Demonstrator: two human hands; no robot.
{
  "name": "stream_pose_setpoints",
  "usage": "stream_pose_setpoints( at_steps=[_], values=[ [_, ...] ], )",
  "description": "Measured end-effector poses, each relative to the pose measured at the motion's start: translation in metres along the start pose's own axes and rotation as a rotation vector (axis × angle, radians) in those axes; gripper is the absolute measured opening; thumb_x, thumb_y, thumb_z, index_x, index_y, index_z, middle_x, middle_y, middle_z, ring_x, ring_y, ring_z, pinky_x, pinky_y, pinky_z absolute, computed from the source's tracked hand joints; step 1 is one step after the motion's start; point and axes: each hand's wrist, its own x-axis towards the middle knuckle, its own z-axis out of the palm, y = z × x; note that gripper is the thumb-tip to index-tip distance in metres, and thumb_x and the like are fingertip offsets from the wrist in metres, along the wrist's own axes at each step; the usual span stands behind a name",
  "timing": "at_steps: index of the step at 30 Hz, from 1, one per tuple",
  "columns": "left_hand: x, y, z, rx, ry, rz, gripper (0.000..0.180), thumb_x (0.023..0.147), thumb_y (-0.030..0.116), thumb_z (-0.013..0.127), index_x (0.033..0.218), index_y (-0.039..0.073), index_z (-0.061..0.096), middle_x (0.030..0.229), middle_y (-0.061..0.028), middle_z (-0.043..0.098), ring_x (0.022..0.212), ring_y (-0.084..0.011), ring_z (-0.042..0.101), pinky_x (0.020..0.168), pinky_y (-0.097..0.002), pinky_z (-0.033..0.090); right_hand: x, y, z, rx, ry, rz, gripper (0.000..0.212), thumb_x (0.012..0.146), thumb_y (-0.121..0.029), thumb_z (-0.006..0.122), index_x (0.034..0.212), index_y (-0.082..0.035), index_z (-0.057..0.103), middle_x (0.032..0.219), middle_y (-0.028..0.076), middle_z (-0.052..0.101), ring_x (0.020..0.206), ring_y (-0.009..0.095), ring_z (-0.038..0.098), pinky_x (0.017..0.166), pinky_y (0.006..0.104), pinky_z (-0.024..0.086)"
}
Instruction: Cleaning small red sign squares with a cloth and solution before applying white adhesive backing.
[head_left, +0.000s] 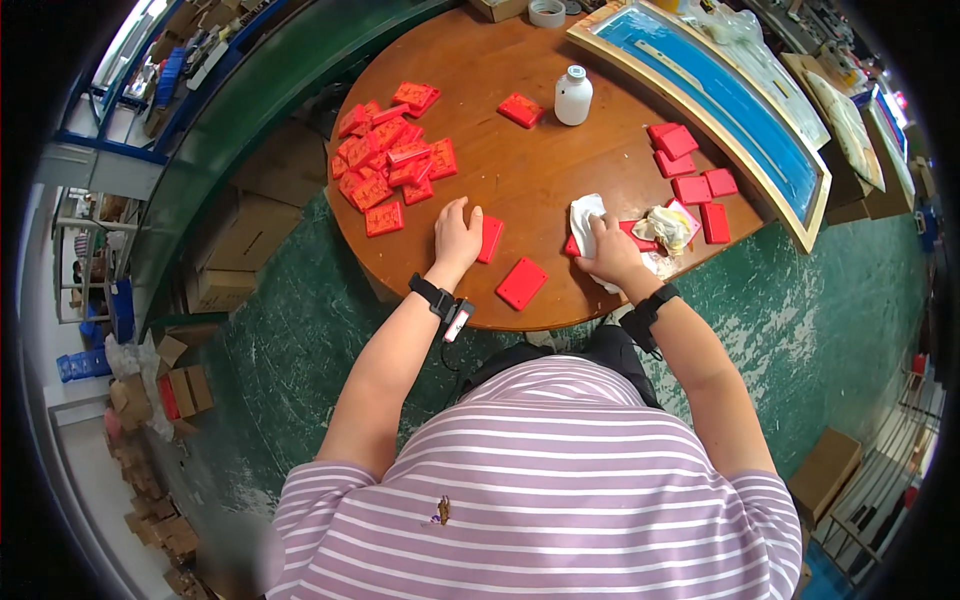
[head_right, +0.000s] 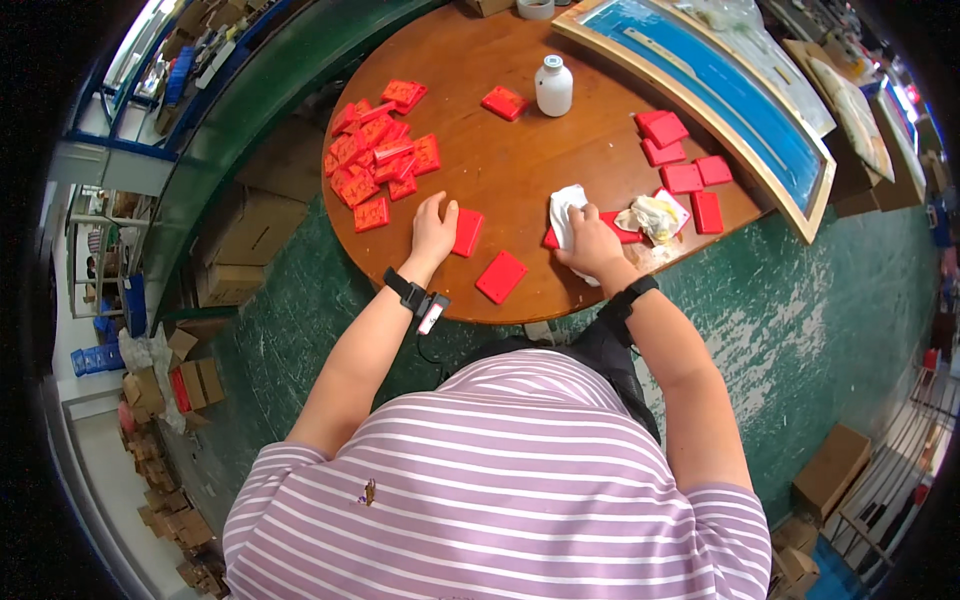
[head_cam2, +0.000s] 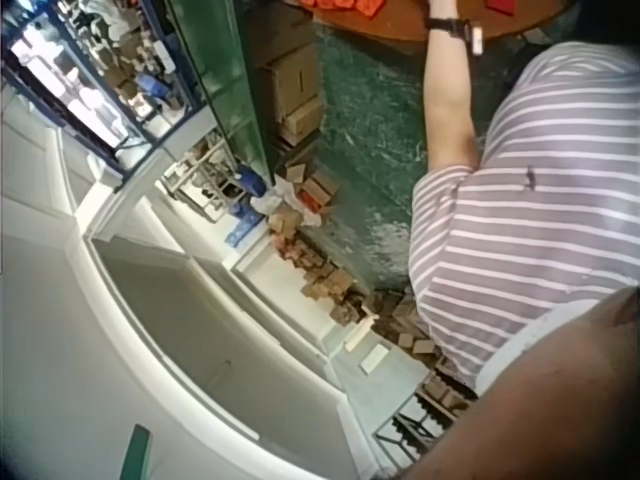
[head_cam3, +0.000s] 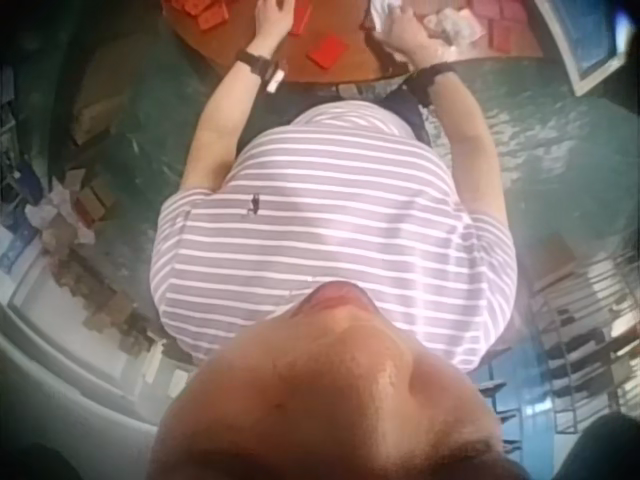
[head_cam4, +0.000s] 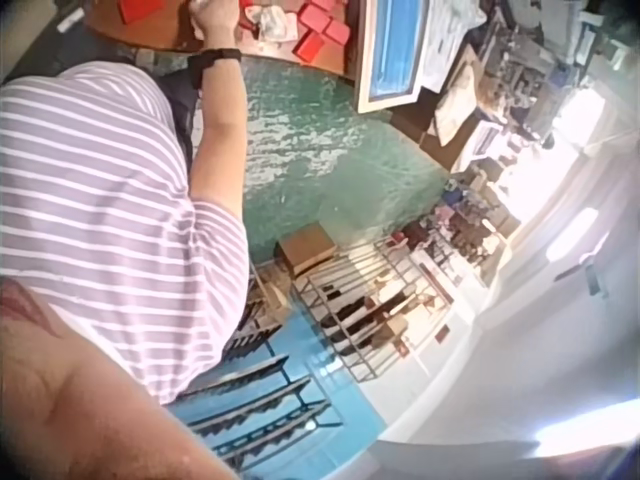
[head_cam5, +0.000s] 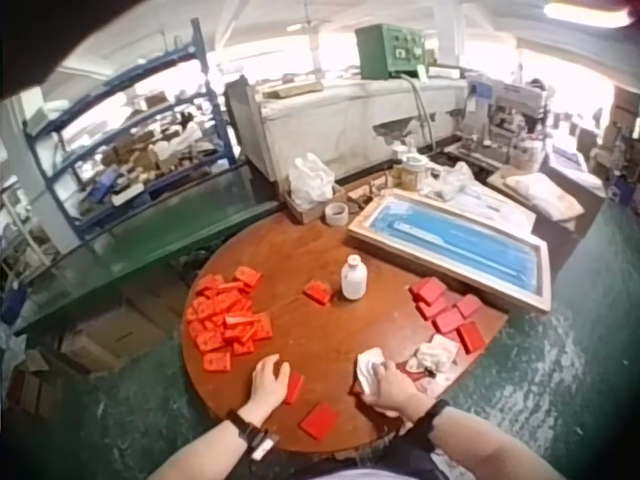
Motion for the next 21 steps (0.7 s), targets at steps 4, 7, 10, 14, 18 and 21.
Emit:
stream_pose_setpoints(
  at_steps=[4, 7, 10, 14, 18, 21],
  values=[
    [0.001, 0.059, -0.014, -0.792, -0.273, -0.313, 0.059, 0.096, 0.047, 0.050, 0.134, 0.003, 0.045, 0.136, -0.0138, 0.048, 0.118, -0.0264, 0.051, 0.098, -0.0359, 0.041, 0.006, -0.010, -0.009, 0.205, 0.192, -0.027, 0.086, 0.067, -0.040, 0.078, 0.128, 0.008, 0.042, 0.125, 0.031, 0.045, 0.107, 0.043, 0.055, 0.092, 0.0425, 0.047],
    [0.003, 0.113, -0.033, -1.388, -0.448, -0.613, 0.064, 0.097, 0.055, 0.038, 0.138, 0.006, 0.040, 0.133, -0.0109, 0.050, 0.120, -0.0241, 0.050, 0.102, -0.0366, 0.039, 0.002, -0.063, -0.046, 0.373, 0.314, -0.178, 0.089, 0.066, -0.044, 0.079, 0.122, 0.015, 0.044, 0.120, 0.032, 0.049, 0.111, 0.043, 0.052, 0.095, 0.0416, 0.045],
    [0.008, 0.151, -0.048, -1.820, -0.632, -0.449, 0.060, 0.100, 0.054, 0.026, 0.135, 0.008, 0.043, 0.131, -0.0096, 0.053, 0.121, -0.0240, 0.050, 0.106, -0.0404, 0.037, -0.004, -0.102, -0.061, 0.183, 0.465, -0.372, 0.076, 0.076, -0.043, 0.071, 0.121, 0.013, 0.047, 0.126, 0.032, 0.046, 0.119, 0.046, 0.044, 0.101, 0.0499, 0.036],
    [0.010, 0.175, -0.051, -2.012, -0.444, -0.491, 0.054, 0.099, 0.051, 0.029, 0.129, 0.010, 0.048, 0.124, -0.0090, 0.057, 0.121, -0.0241, 0.050, 0.107, -0.0389, 0.036, -0.010, -0.137, -0.068, 0.141, 0.618, -0.517, 0.068, 0.085, -0.041, 0.058, 0.125, 0.013, 0.045, 0.140, 0.032, 0.036, 0.133, 0.048, 0.029, 0.108, 0.0588, 0.023],
    [-0.001, 0.176, -0.025, -1.999, -0.492, -0.371, 0.056, 0.098, 0.052, 0.034, 0.140, 0.016, 0.040, 0.141, -0.0034, 0.046, 0.130, -0.0205, 0.042, 0.111, -0.0409, 0.032, 0.021, -0.119, -0.079, 0.125, 0.707, -0.471, 0.050, 0.083, -0.020, 0.059, 0.124, 0.008, 0.052, 0.134, 0.028, 0.046, 0.130, 0.045, 0.038, 0.107, 0.0535, 0.029],
    [-0.005, 0.179, -0.041, -2.057, -0.556, -0.360, 0.065, 0.095, 0.061, 0.035, 0.140, 0.015, 0.040, 0.138, -0.0027, 0.048, 0.128, -0.0188, 0.043, 0.109, -0.0389, 0.032, 0.028, -0.106, -0.089, 0.352, 0.616, -0.438, 0.044, 0.094, -0.015, 0.043, 0.132, 0.007, 0.046, 0.138, 0.028, 0.043, 0.131, 0.046, 0.036, 0.109, 0.0501, 0.028]
  ],
)
